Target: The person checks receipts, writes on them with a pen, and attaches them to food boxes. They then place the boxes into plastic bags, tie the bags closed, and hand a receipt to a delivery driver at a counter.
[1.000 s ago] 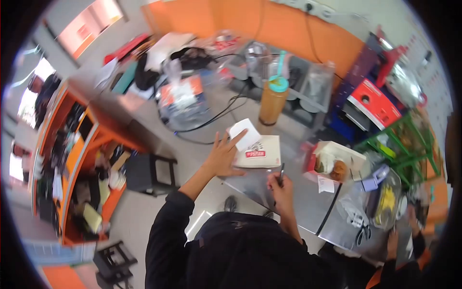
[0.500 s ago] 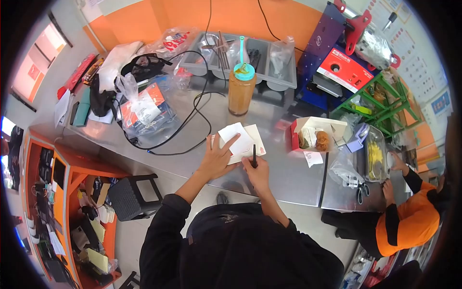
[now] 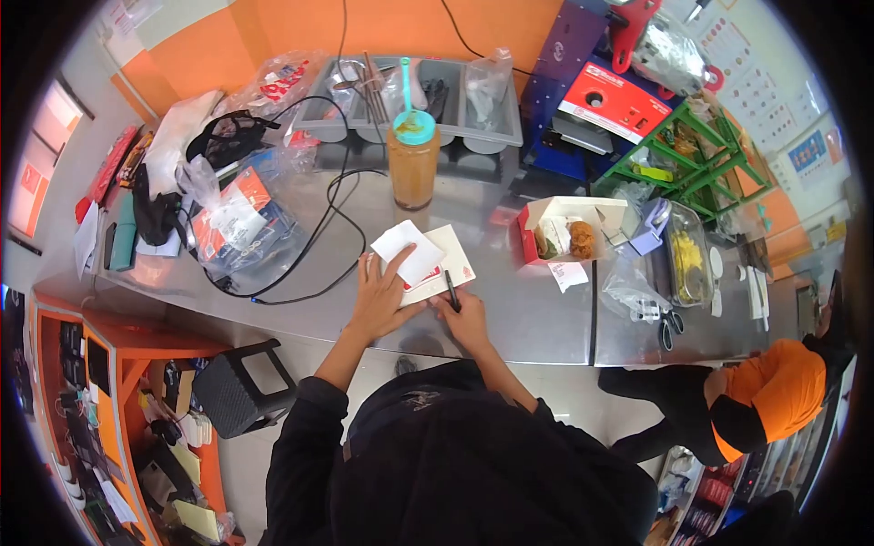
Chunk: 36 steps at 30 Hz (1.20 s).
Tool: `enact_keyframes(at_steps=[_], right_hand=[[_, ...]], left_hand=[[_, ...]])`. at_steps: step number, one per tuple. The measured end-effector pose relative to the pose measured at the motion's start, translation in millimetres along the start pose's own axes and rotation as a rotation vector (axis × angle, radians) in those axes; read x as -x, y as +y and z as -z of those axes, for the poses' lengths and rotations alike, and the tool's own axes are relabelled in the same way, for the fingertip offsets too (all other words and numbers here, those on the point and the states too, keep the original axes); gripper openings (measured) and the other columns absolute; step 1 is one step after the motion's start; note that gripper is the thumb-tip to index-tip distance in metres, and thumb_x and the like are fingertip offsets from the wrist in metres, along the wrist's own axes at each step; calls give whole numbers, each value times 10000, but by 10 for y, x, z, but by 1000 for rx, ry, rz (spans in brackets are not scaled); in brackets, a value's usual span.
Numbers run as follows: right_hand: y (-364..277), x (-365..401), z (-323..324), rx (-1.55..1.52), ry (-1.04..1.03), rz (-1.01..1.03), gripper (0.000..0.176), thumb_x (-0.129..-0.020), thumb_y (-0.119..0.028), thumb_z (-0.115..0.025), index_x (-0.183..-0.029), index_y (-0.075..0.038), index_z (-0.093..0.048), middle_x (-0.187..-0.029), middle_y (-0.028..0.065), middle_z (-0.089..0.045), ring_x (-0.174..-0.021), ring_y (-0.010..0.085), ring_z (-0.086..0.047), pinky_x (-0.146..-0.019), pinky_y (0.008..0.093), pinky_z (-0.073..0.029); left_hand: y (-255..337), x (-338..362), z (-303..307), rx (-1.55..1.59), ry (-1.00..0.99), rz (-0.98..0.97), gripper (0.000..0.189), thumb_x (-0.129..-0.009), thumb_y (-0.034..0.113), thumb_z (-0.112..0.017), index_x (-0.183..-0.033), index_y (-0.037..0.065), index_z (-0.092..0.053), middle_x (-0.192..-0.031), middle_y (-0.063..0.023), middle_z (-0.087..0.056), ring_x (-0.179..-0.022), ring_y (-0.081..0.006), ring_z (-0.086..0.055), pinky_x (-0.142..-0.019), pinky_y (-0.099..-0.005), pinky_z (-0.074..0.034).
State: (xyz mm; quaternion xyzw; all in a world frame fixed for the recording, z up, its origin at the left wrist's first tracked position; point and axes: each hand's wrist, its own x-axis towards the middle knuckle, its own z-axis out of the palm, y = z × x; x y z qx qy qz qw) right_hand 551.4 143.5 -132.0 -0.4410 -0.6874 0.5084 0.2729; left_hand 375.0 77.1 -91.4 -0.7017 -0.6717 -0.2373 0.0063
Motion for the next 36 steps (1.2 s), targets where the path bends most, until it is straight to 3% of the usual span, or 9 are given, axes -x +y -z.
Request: enact_keyframes(at_steps=[7, 10, 11, 15, 17, 21, 24, 28, 36], right_hand=[[267, -38, 217, 413, 256, 288, 246, -818, -247, -695, -800, -4, -661, -597, 105, -601, -523, 196, -582, -528, 318, -445], [-301, -37, 1140, 228, 656, 272, 226, -815, -230, -688, -802, -7, -658, -609, 108, -605, -526, 208, -571, -531, 346, -439], [-322, -91, 1591, 338, 745, 55, 191, -830, -198, -658, -846, -9, -635, -731, 141, -643, -628, 261, -626, -594, 378, -470], [622, -855, 3662, 391, 1370, 77, 259, -824, -274, -667, -874, -21, -654, -777, 122, -638, -729, 308, -612, -696, 396, -468], [759, -1200, 4265, 242, 1255, -353, 225, -735, -226, -746, -820, -25, -690, -786, 101, -670, -672, 211, -586, -659, 346, -460], [1463, -1777, 4790, -55, 947, -463, 181, -685, -116, -778, -737, -8, -643, -672, 53, -600, -520, 146, -527, -430, 318, -342], [2083, -2037, 4941, -80, 1071, -371, 168, -677, -46, -768, -764, -4, -630, -653, 48, -575, -515, 148, -524, -422, 309, -350], [1769, -1870, 4854, -276, 1036, -114, 177, -653, 16, -750, -772, 10, -618, -742, 83, -626, -535, 162, -541, -448, 300, -398], [1162, -1231, 4328, -430, 1017, -396, 122, -715, -64, -711, -726, 21, -624, -676, 100, -628, -461, 116, -489, -402, 279, -318]], left_hand=[[9, -2, -26, 19, 10, -40, 614, -783, 534, -615, -1057, -14, -632, -1485, -168, -306, -1188, -460, -375, -1036, -608, -193], [14, -37, -18, 28, 59, -39, 627, -755, 534, -645, -1129, 31, -617, -1486, -192, -300, -1228, -467, -351, -1044, -608, -176], [7, -61, -23, 23, 49, -33, 622, -748, 519, -660, -1134, 33, -614, -1482, -191, -310, -1240, -464, -345, -1049, -610, -168], [207, -69, 91, -32, 40, 63, 621, -712, 473, -715, -1135, 32, -607, -1460, -191, -354, -1273, -459, -321, -1061, -627, -129], [297, -60, 107, 153, 100, 193, 558, -738, 386, -712, -1149, 26, -599, -1410, -176, -411, -1251, -407, -361, -1055, -579, -174], [499, 38, 151, 929, 223, 682, 362, -884, 15, -595, -1244, 16, -555, -1185, -91, -591, -1072, -150, -550, -932, -267, -417], [765, -139, 103, 1089, 405, 746, 377, -869, 1, -613, -1242, 19, -558, -1156, -101, -593, -1037, -156, -570, -881, -250, -451], [579, -49, -150, 910, 331, 738, 410, -852, 5, -638, -1251, 0, -544, -1199, -115, -551, -1019, -165, -582, -797, -256, -503], [473, -95, -70, 886, 186, 744, 263, -865, 31, -628, -1127, 18, -615, -1111, -95, -612, -963, -127, -567, -770, -238, -482]])
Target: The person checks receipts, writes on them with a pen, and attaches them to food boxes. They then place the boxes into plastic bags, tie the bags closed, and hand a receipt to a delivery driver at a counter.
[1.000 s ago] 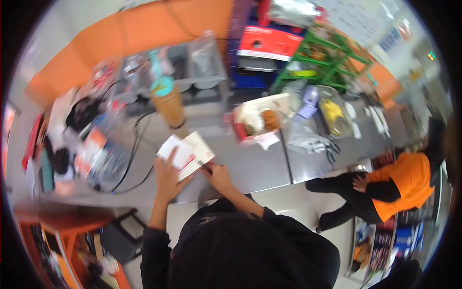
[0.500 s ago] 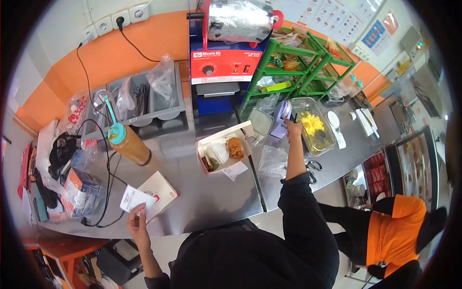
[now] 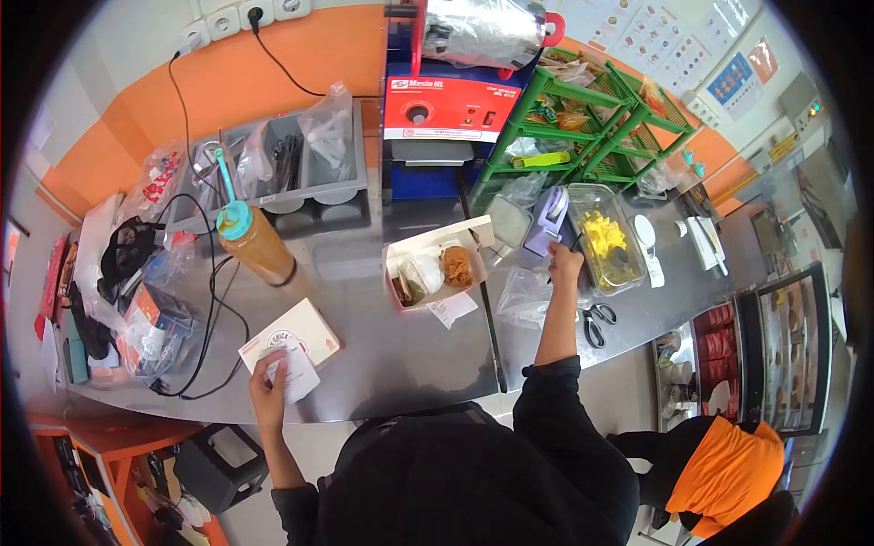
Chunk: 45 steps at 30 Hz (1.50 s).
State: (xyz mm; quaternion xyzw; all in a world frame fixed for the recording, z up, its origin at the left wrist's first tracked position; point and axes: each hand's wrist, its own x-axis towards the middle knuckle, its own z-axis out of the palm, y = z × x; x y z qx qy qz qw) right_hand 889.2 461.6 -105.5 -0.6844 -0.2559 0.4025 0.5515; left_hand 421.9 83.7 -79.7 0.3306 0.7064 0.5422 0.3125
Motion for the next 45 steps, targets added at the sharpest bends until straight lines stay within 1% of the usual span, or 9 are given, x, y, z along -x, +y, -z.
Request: enact_keyframes(at_steps=[6, 9, 13, 14, 16, 23, 34, 41, 45], right_hand=[[328, -314, -6, 124, -5, 149, 214, -691, -159, -731, -613, -1, -610, -494, 39, -499, -400, 140, -456, -359, 306, -319], [505, -563, -16, 839, 201, 102, 431, -620, -288, -737, -880, 53, -692, -966, 239, -677, -956, 349, -663, -856, 413, -520], [-105, 241, 128, 615, 337, 393, 395, -707, -292, -780, -868, 56, -683, -859, 189, -697, -765, 322, -670, -730, 403, -522], [-135, 189, 162, 231, 188, 687, 243, -767, -199, -758, -813, 28, -685, -749, 99, -681, -615, 183, -607, -561, 334, -470], [-804, 1352, -52, -78, -218, 551, 82, -834, -134, -696, -832, -52, -685, -699, -15, -612, -508, 5, -394, -450, 181, -259], [60, 3618, -1633, 516, -1468, 529, 203, -743, -157, -725, -871, -3, -693, -766, 83, -692, -675, 149, -642, -628, 282, -495], [402, 3965, -2363, 1273, -1274, 677, 473, -635, -362, -808, -807, 31, -610, -816, 224, -679, -799, 300, -689, -741, 397, -529], [505, 3519, -1540, 1056, -1052, 896, 343, -771, -355, -727, -843, -41, -607, -786, 156, -633, -678, 307, -635, -599, 425, -487], [581, 3416, -742, 720, -721, 916, 159, -861, -186, -635, -821, -39, -587, -690, 133, -596, -543, 281, -580, -535, 364, -459]], left_hand=[[-101, 10, -10, 85, -5, -80, 338, -812, 6, -662, -1144, 37, -606, -1128, -72, -618, -1044, -147, -554, -893, -273, -447], [-135, 3, 6, -15, 29, -103, 357, -789, 21, -689, -1137, 56, -618, -1137, -103, -630, -1049, -191, -583, -897, -284, -450], [-214, -37, -57, 81, 121, -81, 337, -783, 39, -706, -1109, 57, -623, -1068, -98, -657, -926, -168, -629, -783, -262, -491], [-231, -66, -78, 50, 168, -124, 321, -781, 43, -709, -1090, 57, -625, -1041, -100, -664, -890, -166, -634, -757, -263, -493], [-193, -114, -98, -29, 255, -161, 290, -774, 50, -717, -1047, 58, -621, -986, -107, -671, -818, -169, -635, -708, -270, -493], [-115, -120, -102, -169, 319, -79, 295, -743, 84, -737, -991, 74, -579, -864, -126, -649, -707, -245, -616, -648, -331, -477], [79, -111, -116, -561, 174, 32, 378, -836, 164, -619, -1197, 267, -580, -908, -138, -580, -805, -359, -627, -692, -436, -511], [403, -41, -188, -780, 117, 255, 404, -868, 192, -578, -1244, 343, -574, -1069, -143, -546, -938, -357, -611, -784, -467, -498], [25, -1, -340, -1079, 453, -260, 390, -886, 191, -554, -1256, 310, -576, -1246, -170, -459, -1188, -372, -428, -1012, -495, -320]])
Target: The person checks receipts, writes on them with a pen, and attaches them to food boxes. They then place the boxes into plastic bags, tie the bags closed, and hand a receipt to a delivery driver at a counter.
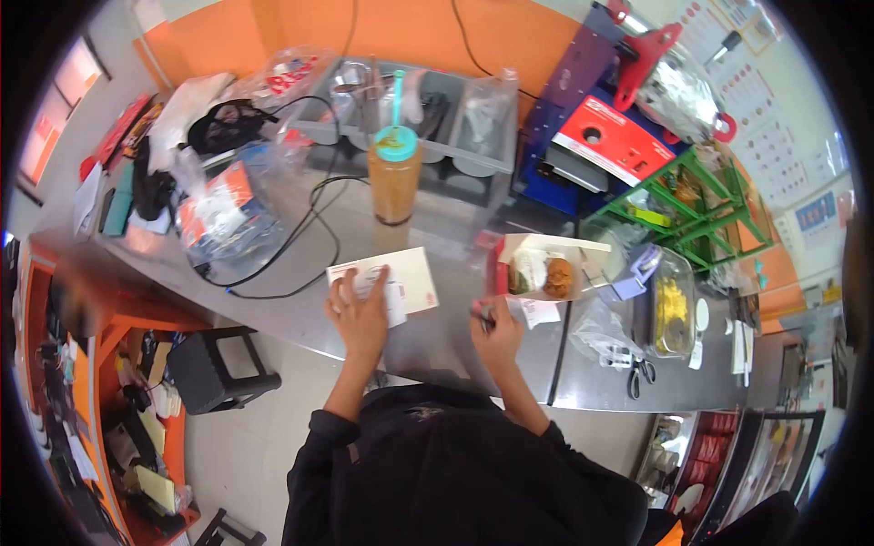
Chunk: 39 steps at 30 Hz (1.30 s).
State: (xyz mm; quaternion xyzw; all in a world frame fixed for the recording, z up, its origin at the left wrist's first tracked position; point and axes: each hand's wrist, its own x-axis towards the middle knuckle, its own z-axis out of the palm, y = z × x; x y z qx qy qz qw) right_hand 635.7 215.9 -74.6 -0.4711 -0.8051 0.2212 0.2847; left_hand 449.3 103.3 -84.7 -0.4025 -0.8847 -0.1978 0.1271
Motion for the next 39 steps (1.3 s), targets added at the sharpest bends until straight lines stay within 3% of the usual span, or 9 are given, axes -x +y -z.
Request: enact_keyframes(at_steps=[4, 8, 11, 16, 24, 28, 32, 36, 39], right_hand=[[291, 258, 32, -242, 198, 207, 62, -865, -75, -610, -886, -17, -605, -686, 117, -578, -506, 240, -532, -505, 304, -431], [-215, 471, -80, -565, -155, 369, 145, -832, 1, -602, -975, -12, -585, -681, 103, -569, -490, 179, -511, -479, 281, -411], [-802, 808, -187, -715, -470, 383, 135, -867, -33, -586, -1002, -30, -588, -627, 19, -509, -474, 83, -415, -438, 248, -343], [-1697, 2084, -917, -662, -793, 684, 169, -904, -174, -574, -979, -24, -555, -715, 157, -595, -616, 326, -620, -550, 372, -477], [-3954, 4476, -1702, -540, -1431, 1158, 204, -919, -213, -529, -976, -27, -587, -719, 217, -627, -683, 395, -641, -578, 463, -492], [-4714, 5158, -2244, -353, -1602, 1381, 217, -909, -262, -579, -989, -65, -621, -711, 137, -642, -652, 303, -649, -593, 372, -493], [-5554, 5723, -3300, -430, -1829, 1290, 265, -916, -309, -569, -1004, -69, -636, -838, 136, -675, -768, 299, -665, -697, 370, -511], [-6856, 6425, -4558, -541, -1667, 1378, 250, -918, -271, -577, -972, -37, -646, -828, 137, -677, -734, 265, -667, -666, 349, -516], [-8110, 6913, -5077, -619, -1538, 1230, 312, -934, -305, -543, -996, -17, -645, -881, 167, -638, -809, 297, -602, -824, 411, -422]], left_hand=[[-84, 86, -94, 420, 202, 96, 436, -915, 257, -532, -1335, 148, -494, -1386, -194, -340, -1320, -380, -274, -1097, -489, -195], [-220, 427, 165, 795, 457, 111, 710, -895, 412, -526, -1408, -32, -318, -1470, -178, -228, -1370, -342, -221, -1122, -469, -156], [-377, 1127, 442, 1018, 342, 152, 768, -865, 548, -545, -1388, 17, -362, -1442, -212, -281, -1371, -371, -214, -1111, -487, -163], [-1207, 2342, 1267, 951, 143, 255, 569, -882, 379, -599, -1346, 81, -456, -1360, -150, -458, -1286, -331, -394, -1069, -450, -269], [-3133, 4267, 3048, 847, 608, 753, 309, -982, 210, -459, -1169, 28, -624, -1325, -106, -507, -1230, -239, -458, -1045, -376, -336], [-4296, 5009, 2939, 1027, 1300, 1011, 353, -1021, 310, -378, -956, 16, -562, -1030, -178, -639, -1021, -288, -613, -933, -412, -462], [-5600, 5642, 3112, 1211, 1796, 965, 321, -997, 422, -405, -922, 114, -462, -777, -62, -560, -764, -235, -588, -794, -437, -493], [-7305, 6176, 3241, 1218, 1918, 906, 188, -985, 353, -465, -1027, 170, -461, -673, 10, -381, -597, -153, -424, -635, -359, -445], [-8683, 6373, 3628, 1345, 1910, 1116, 421, -919, 315, -607, -1235, 68, -476, -816, -93, -578, -739, -223, -571, -674, -393, -501]])
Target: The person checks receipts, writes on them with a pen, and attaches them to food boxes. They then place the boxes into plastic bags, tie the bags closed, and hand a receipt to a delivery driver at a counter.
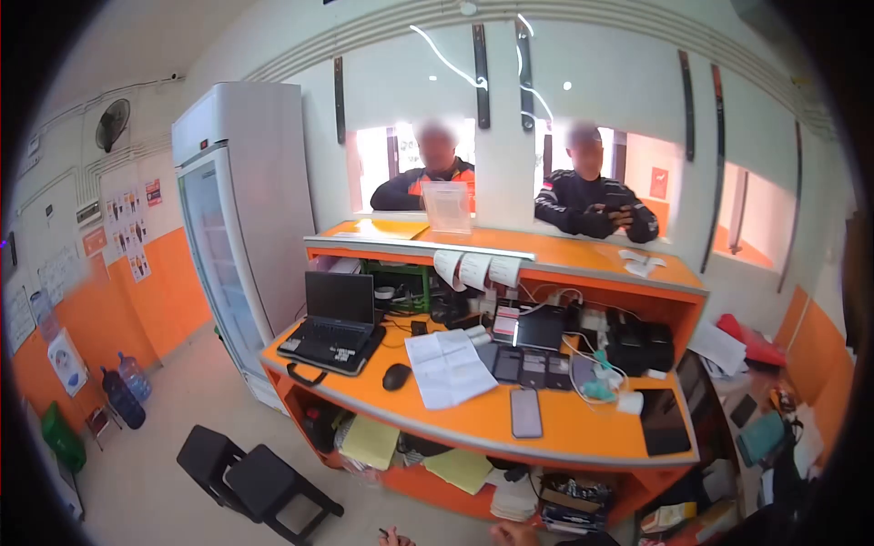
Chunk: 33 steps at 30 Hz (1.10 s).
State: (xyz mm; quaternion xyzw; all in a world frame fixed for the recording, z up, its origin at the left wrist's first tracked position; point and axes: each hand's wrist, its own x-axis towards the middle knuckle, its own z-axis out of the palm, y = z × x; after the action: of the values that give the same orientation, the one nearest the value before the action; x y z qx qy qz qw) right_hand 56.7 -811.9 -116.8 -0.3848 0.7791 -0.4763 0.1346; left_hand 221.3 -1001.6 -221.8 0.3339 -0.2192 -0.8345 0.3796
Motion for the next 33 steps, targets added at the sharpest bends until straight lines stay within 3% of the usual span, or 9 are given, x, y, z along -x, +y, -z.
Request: enact_keyframes(at_steps=[1, 3, 5, 12, 17, 22, 26, 30, 33], right_hand=[[223, -457, -50, 24, 43, 129, 222, -918, -232, -575, -976, -28, -644, -770, 128, -664, -674, 240, -660, -608, 328, -510], [-44, -1051, 12, -46, 102, 56, 194, -916, -198, -574, -975, -27, -644, -741, 116, -657, -638, 221, -649, -580, 313, -503], [-199, -1612, 91, -78, 121, 15, 172, -916, -172, -569, -976, -28, -643, -726, 106, -655, -614, 204, -641, -562, 303, -497], [-197, -2934, -243, -60, 97, -25, 151, -919, -121, -555, -991, -24, -644, -749, 100, -658, -631, 177, -638, -575, 289, -491], [-418, -3762, -399, 5, 242, 51, 140, -889, -96, -587, -994, -29, -649, -783, 115, -651, -672, 194, -638, -601, 293, -490], [-321, -4662, -467, 134, 543, 36, 126, -877, -69, -579, -964, 15, -613, -881, 142, -637, -754, 241, -622, -670, 324, -479], [-509, -5612, -386, 118, 788, 108, 223, -882, -62, -589, -1064, 28, -499, -1001, 168, -611, -870, 232, -586, -788, 319, -452], [-733, -6396, -326, -23, 914, 115, 247, -913, -63, -575, -996, -65, -343, -1094, 183, -575, -907, 148, -538, -800, 260, -420], [-802, -6719, -390, -136, 997, 61, 295, -898, -107, -623, -989, -44, -349, -928, 156, -599, -875, 163, -549, -778, 297, -440]], left_hand=[[94, -210, -302, 92, 82, -32, 350, -940, 305, -578, -1154, 44, -485, -722, -47, -434, -608, -176, -445, -527, -337, -435], [701, -227, -1165, -110, 188, -96, 254, -946, 238, -515, -1181, 240, -417, -705, 25, -373, -582, -119, -357, -570, -300, -377], [987, -549, -1432, -93, 175, -198, 462, -893, 142, -543, -1276, 305, -343, -733, 34, -384, -588, -92, -353, -557, -264, -355], [1610, -1975, -1492, -168, 302, -271, 253, -907, 227, -492, -1156, 216, -446, -658, 70, -291, -505, -31, -252, -431, -200, -191], [2013, -2956, -2283, -128, 293, -266, 435, -917, 159, -511, -1282, 282, -309, -677, 49, -321, -492, -37, -267, -419, -188, -182], [2173, -4052, -2933, -313, -150, -306, 364, -940, 153, -526, -1270, 213, -384, -792, 49, -367, -495, -14, -231, -430, -171, -194], [2305, -4538, -3309, -431, -349, -260, 118, -946, 144, -515, -990, 60, -585, -673, 76, -311, -514, -1, -202, -454, -175, -186], [2358, -4757, -3523, -453, -361, -186, 138, -945, 143, -514, -924, 39, -603, -629, 89, -276, -512, 2, -187, -453, -180, -180], [2302, -4912, -3536, -461, -378, -103, 132, -943, 137, -518, -942, 29, -593, -623, 92, -277, -508, 4, -185, -448, -182, -165]])
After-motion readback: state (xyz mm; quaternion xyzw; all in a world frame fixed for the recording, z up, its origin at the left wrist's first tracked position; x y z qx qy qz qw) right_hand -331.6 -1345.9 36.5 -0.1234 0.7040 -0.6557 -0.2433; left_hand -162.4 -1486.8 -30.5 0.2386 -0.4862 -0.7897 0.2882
